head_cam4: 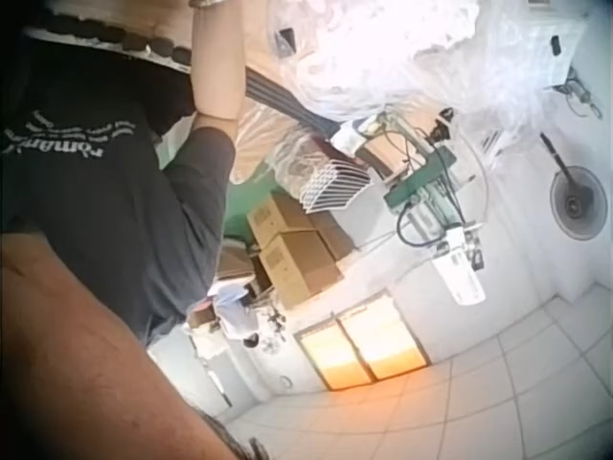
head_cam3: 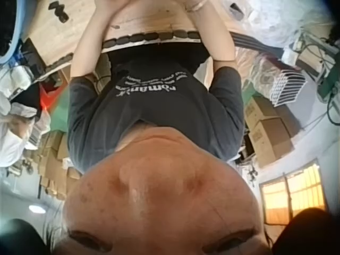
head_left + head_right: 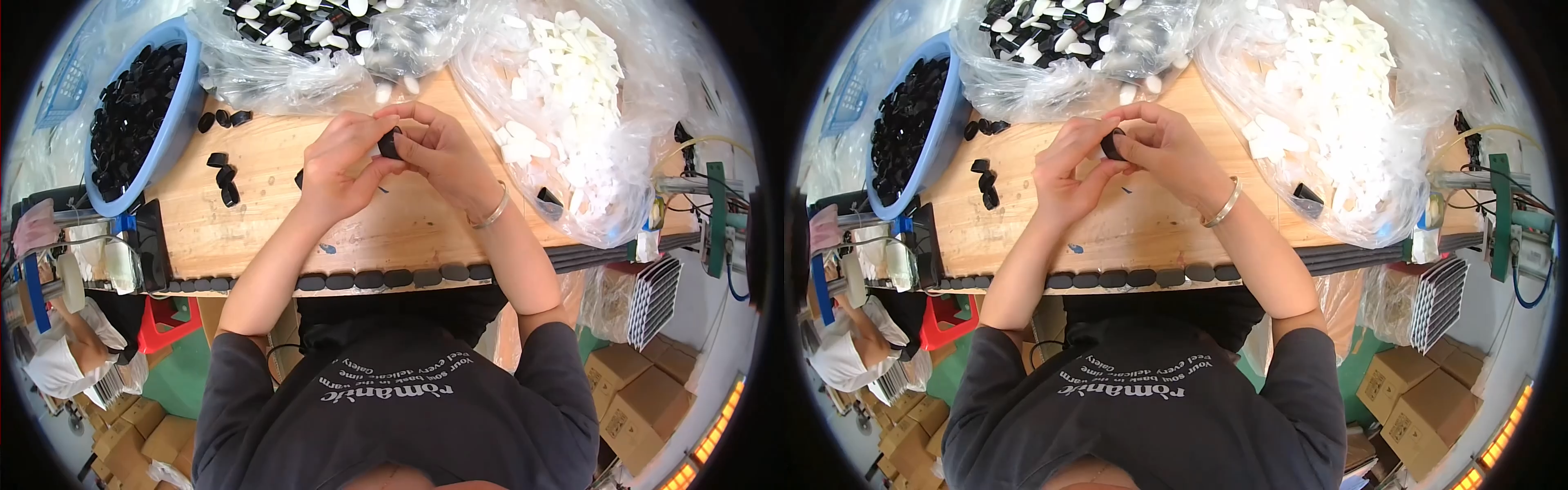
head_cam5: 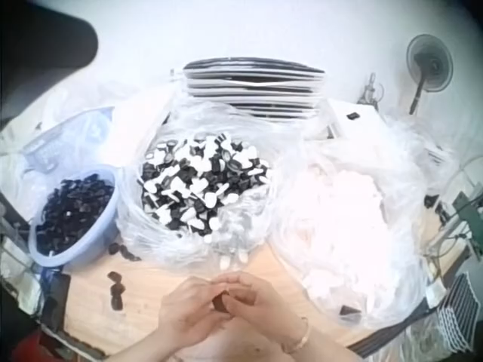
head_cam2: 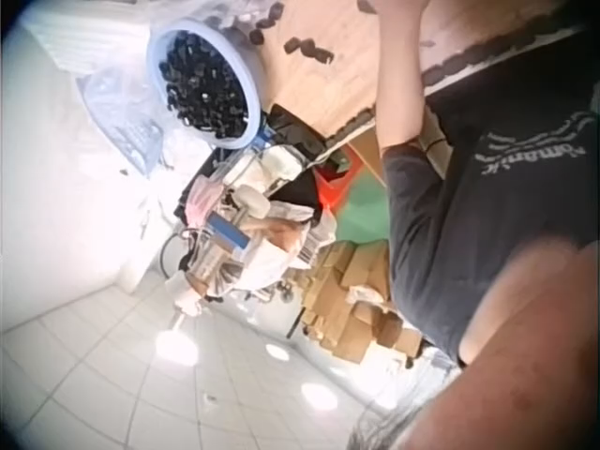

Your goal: Assembling small black and white plastic parts together at a manufacturing workbench.

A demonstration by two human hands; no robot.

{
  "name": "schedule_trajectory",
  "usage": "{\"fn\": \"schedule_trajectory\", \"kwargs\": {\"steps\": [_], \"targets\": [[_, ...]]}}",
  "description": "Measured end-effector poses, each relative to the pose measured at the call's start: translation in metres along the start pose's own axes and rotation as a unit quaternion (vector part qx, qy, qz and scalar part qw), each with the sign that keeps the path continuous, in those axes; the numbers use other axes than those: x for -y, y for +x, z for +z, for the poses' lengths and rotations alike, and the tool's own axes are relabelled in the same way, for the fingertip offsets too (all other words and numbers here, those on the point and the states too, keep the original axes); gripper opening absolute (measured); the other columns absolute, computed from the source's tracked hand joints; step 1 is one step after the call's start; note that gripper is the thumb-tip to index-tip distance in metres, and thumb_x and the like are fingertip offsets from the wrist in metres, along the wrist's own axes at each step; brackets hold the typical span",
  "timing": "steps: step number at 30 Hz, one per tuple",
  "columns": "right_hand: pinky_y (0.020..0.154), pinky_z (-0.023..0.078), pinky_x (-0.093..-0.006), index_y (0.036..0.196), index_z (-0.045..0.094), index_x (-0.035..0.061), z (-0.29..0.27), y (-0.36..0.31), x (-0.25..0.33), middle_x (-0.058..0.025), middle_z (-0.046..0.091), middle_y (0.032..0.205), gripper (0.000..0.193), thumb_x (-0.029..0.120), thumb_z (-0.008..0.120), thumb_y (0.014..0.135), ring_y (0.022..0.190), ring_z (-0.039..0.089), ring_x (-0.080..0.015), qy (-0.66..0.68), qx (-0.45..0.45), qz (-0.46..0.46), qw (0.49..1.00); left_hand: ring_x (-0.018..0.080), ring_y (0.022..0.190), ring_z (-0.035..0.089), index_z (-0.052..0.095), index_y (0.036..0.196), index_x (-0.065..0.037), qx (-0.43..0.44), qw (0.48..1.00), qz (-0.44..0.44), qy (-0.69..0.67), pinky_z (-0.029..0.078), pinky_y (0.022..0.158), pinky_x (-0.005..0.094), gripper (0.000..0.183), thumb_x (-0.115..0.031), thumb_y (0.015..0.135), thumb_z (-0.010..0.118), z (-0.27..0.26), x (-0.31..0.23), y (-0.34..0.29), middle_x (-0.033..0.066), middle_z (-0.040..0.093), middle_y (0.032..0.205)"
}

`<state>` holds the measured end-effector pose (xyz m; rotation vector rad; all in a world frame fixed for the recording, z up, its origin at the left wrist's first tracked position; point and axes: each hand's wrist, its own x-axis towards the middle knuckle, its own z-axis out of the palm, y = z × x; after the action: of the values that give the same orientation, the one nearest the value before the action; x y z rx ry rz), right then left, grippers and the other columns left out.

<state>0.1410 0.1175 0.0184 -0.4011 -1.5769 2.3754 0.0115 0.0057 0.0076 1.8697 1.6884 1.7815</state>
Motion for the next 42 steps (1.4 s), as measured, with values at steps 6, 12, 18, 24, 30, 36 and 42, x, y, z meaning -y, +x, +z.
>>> {"fn": "schedule_trajectory", "kwargs": {"steps": [6, 12, 18, 24, 30, 36, 42], "targets": [[0.073, 0.052, -0.0223, 0.122, 0.053, -0.0004, -0.001, -0.002, 0.014, -0.0061, 0.066, 0.096, 0.032, 0.008, 0.059, 0.092, 0.081, 0.063, -0.0098, -0.066, -0.076, 0.015, 0.995, 0.0288, 0.081, 0.06, 0.063, 0.113, -0.003, 0.006, 0.998, 0.007, 0.058, 0.05, 0.072, 0.0353, 0.05, 0.001, 0.065, 0.076, 0.001, 0.008, 0.003, 0.0103, 0.067, 0.089], [0.069, 0.051, -0.0217, 0.116, 0.058, -0.0024, -0.007, 0.002, 0.015, -0.0077, 0.068, 0.09, 0.027, 0.006, 0.059, 0.091, 0.076, 0.064, -0.0105, -0.109, -0.09, -0.108, 0.984, 0.0052, 0.07, 0.052, 0.065, 0.106, -0.002, -0.017, 0.958, -0.238, -0.159, 0.044, 0.065, 0.0227, 0.025, -0.006, 0.082, 0.069, -0.01, 0.016, -0.001, -0.0007, 0.064, 0.077], [0.066, 0.051, -0.0217, 0.115, 0.058, -0.0025, 0.001, 0.005, 0.011, -0.0074, 0.068, 0.09, 0.026, 0.004, 0.059, 0.091, 0.076, 0.064, -0.0093, -0.144, -0.08, -0.087, 0.983, 0.0026, 0.074, 0.052, 0.065, 0.098, -0.003, 0.1, 0.918, -0.317, -0.217, 0.041, 0.066, 0.018, 0.011, -0.01, 0.091, 0.061, -0.033, 0.018, -0.003, -0.003, 0.061, 0.079], [0.061, 0.048, -0.021, 0.108, 0.062, -0.0015, -0.007, 0.018, 0.06, -0.0043, 0.067, 0.081, 0.024, 0.011, 0.066, 0.088, 0.072, 0.062, -0.0083, -0.334, -0.024, 0.001, 0.942, -0.0005, 0.059, 0.044, 0.064, 0.097, 0.0, -0.002, 0.908, -0.293, -0.299, 0.035, 0.052, 0.0169, 0.015, -0.011, 0.088, 0.065, -0.025, 0.013, 0.0, -0.0061, 0.055, 0.065], [0.078, 0.05, -0.03, 0.132, 0.047, -0.0009, 0.007, 0.089, 0.134, -0.014, 0.065, 0.11, 0.056, 0.029, 0.065, 0.088, 0.092, 0.064, -0.0198, -0.58, -0.255, -0.323, 0.703, 0.0004, 0.065, 0.049, 0.063, 0.105, -0.002, 0.099, 0.929, -0.318, -0.163, 0.04, 0.058, 0.0187, 0.021, -0.009, 0.085, 0.067, -0.028, 0.021, 0.002, -0.0044, 0.057, 0.071], [0.067, 0.048, -0.0245, 0.1, 0.066, 0.0005, 0.002, 0.064, 0.061, -0.0037, 0.067, 0.085, 0.022, 0.018, 0.066, 0.087, 0.076, 0.059, -0.0076, -0.504, -0.135, -0.245, 0.817, 0.0297, 0.063, 0.058, 0.064, 0.082, -0.003, 0.184, 0.974, -0.128, 0.013, 0.046, 0.06, 0.0388, 0.024, -0.024, 0.091, 0.056, -0.006, 0.029, -0.019, 0.0128, 0.061, 0.069], [0.05, 0.044, -0.0317, 0.074, 0.065, 0.0058, -0.005, 0.04, -0.021, -0.0081, 0.06, 0.058, 0.022, 0.026, 0.067, 0.082, 0.052, 0.057, -0.0191, -0.551, -0.008, -0.086, 0.83, 0.0344, 0.064, 0.062, 0.066, 0.069, -0.006, 0.402, 0.908, -0.063, 0.095, 0.048, 0.061, 0.0461, 0.04, -0.036, 0.091, 0.051, 0.012, 0.0, -0.025, 0.015, 0.063, 0.065]]}}
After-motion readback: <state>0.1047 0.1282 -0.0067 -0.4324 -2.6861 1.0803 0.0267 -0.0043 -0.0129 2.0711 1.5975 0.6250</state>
